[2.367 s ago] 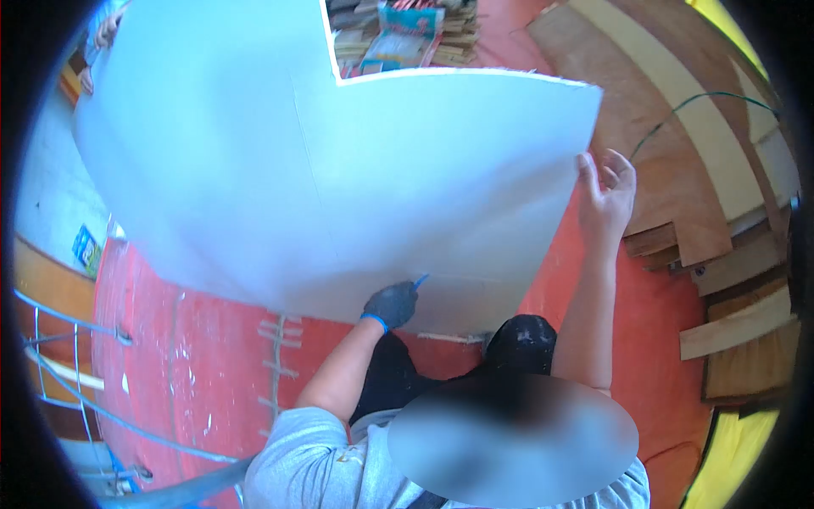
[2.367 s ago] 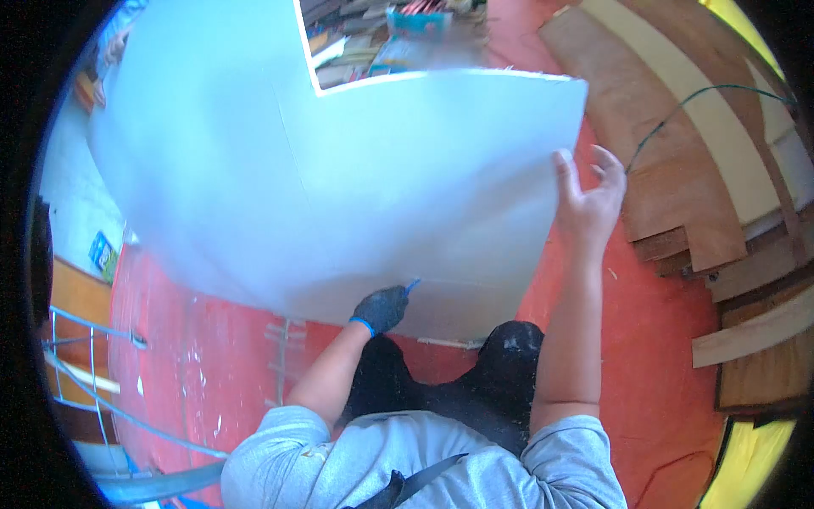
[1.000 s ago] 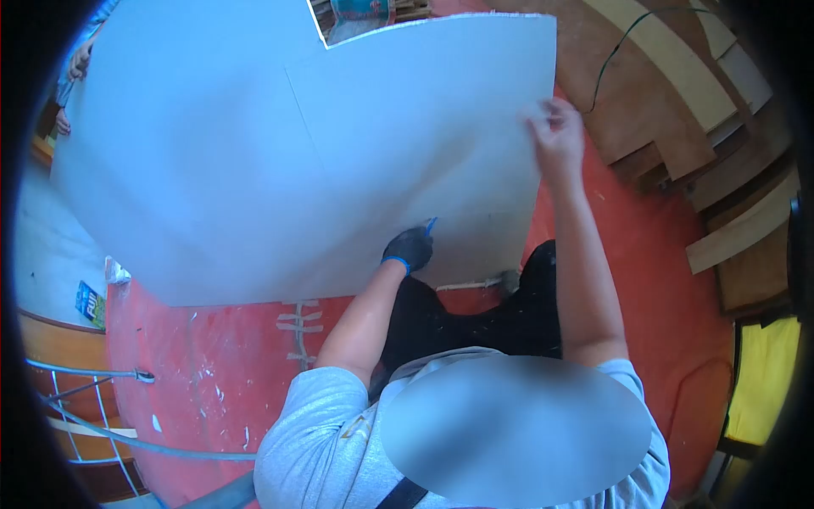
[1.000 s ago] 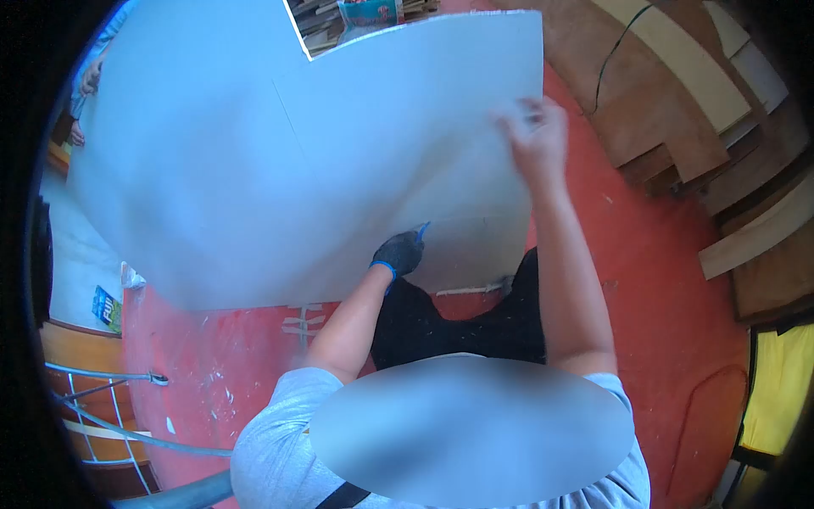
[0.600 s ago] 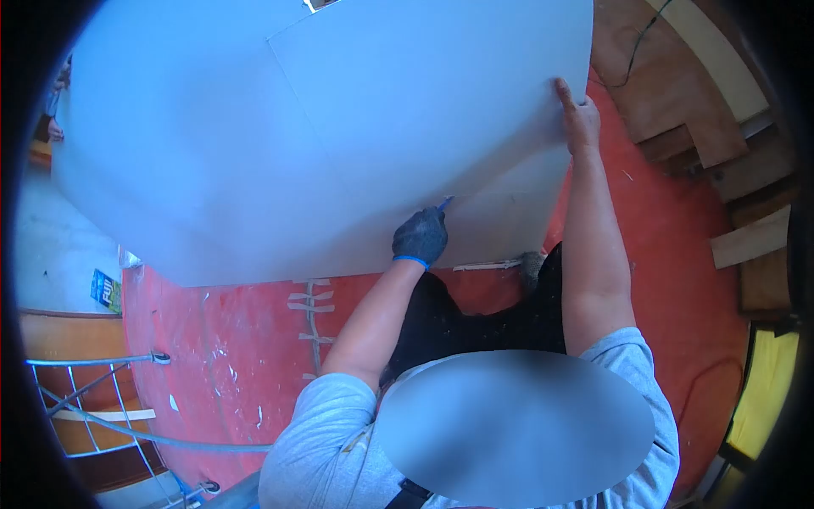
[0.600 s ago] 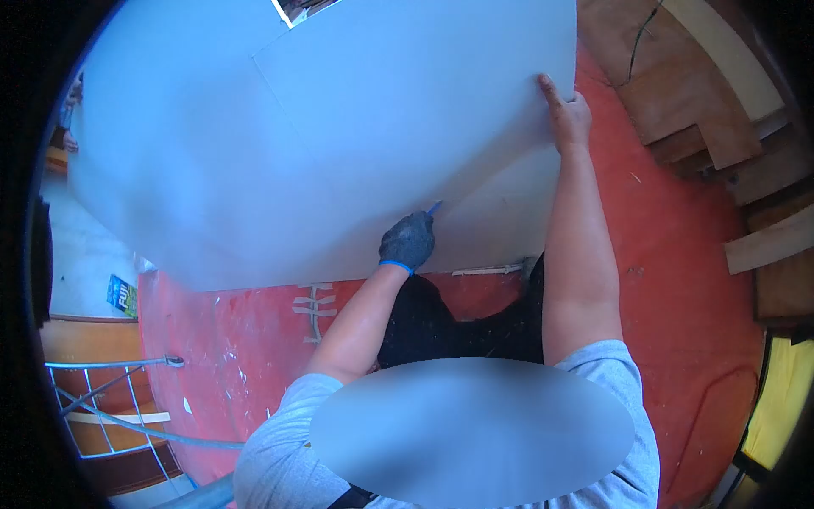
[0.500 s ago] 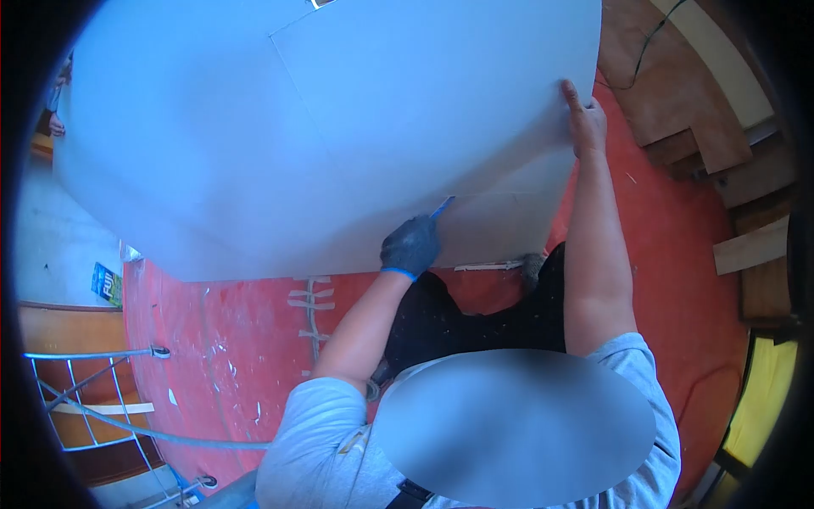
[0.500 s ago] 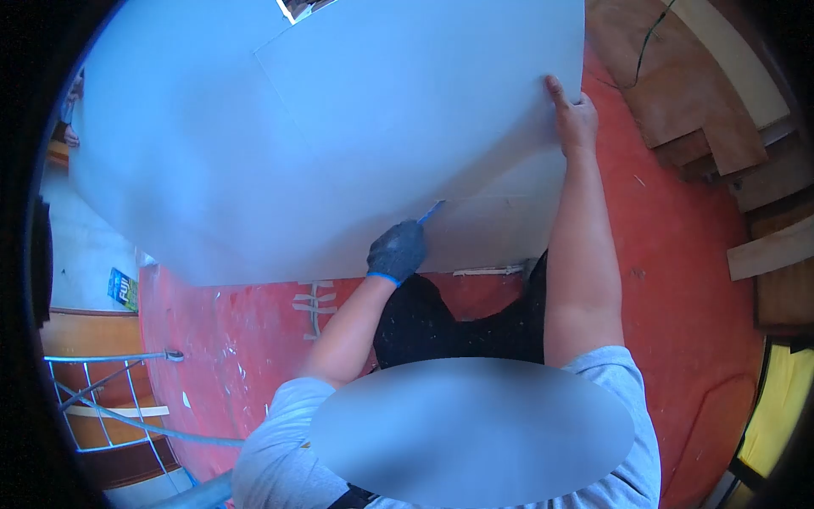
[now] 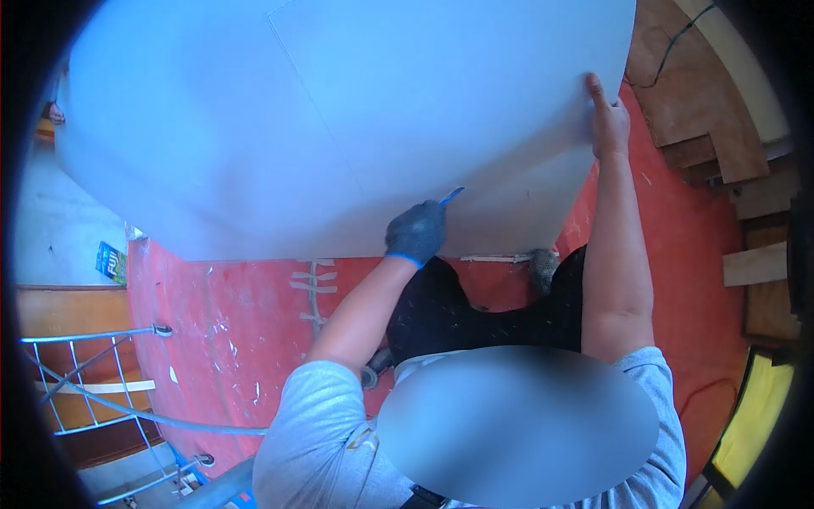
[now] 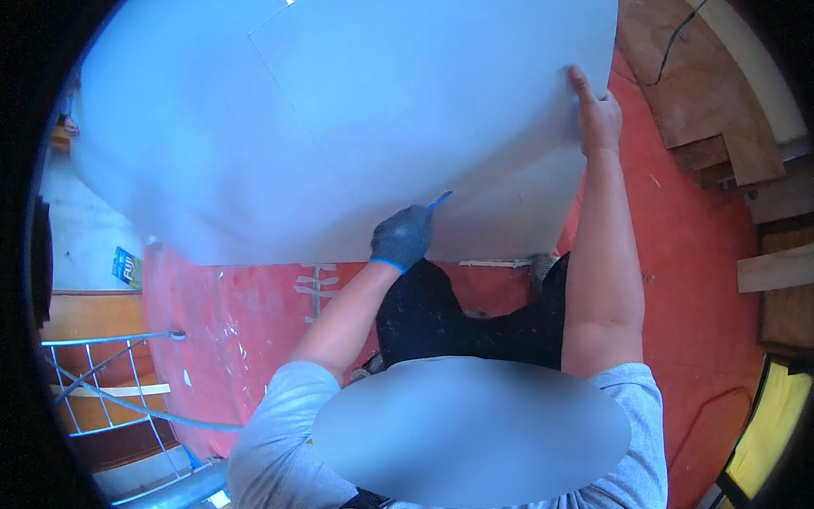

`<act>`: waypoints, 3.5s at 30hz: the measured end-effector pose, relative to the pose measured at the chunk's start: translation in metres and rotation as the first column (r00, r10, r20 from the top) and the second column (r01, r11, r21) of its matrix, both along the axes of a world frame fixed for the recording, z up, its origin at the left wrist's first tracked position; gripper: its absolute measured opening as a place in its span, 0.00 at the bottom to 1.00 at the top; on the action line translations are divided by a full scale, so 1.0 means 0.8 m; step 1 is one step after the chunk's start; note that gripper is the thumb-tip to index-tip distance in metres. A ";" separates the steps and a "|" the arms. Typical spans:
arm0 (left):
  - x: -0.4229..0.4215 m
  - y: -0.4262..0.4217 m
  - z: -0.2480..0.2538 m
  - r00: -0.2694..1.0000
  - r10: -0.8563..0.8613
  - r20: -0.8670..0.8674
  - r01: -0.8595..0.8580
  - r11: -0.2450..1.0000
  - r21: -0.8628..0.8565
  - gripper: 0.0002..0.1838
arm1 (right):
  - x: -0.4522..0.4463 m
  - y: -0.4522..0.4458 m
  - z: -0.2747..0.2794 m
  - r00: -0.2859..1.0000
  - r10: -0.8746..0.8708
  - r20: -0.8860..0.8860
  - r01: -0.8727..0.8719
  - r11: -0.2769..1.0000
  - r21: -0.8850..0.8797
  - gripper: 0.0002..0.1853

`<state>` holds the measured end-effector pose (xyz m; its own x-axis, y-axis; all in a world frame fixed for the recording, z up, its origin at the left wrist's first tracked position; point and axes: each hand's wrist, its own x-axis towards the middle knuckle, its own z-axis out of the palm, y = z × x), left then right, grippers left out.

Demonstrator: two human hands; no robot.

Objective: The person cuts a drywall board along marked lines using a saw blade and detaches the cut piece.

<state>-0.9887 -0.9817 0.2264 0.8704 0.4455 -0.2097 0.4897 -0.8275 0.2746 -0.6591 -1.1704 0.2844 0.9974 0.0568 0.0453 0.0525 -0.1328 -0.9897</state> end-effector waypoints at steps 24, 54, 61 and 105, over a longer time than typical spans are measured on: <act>0.037 0.016 -0.031 0.990 -0.059 0.128 0.057 0.998 0.020 0.14 | 0.005 0.001 -0.001 0.999 -0.017 0.029 0.019 0.998 -0.059 0.53; 0.033 0.029 -0.033 0.998 -0.003 0.062 0.004 1.000 -0.017 0.17 | 0.000 0.003 0.002 0.992 -0.025 0.120 0.033 0.998 -0.060 0.52; 0.025 0.039 -0.031 1.000 -0.014 0.021 0.014 1.000 0.017 0.15 | 0.003 0.004 0.004 0.999 0.027 0.028 -0.027 1.000 -0.014 0.53; -0.051 0.076 -0.022 0.998 -0.031 -0.057 0.035 0.996 0.080 0.14 | -0.002 0.002 0.008 0.999 0.021 0.041 -0.021 1.000 0.000 0.53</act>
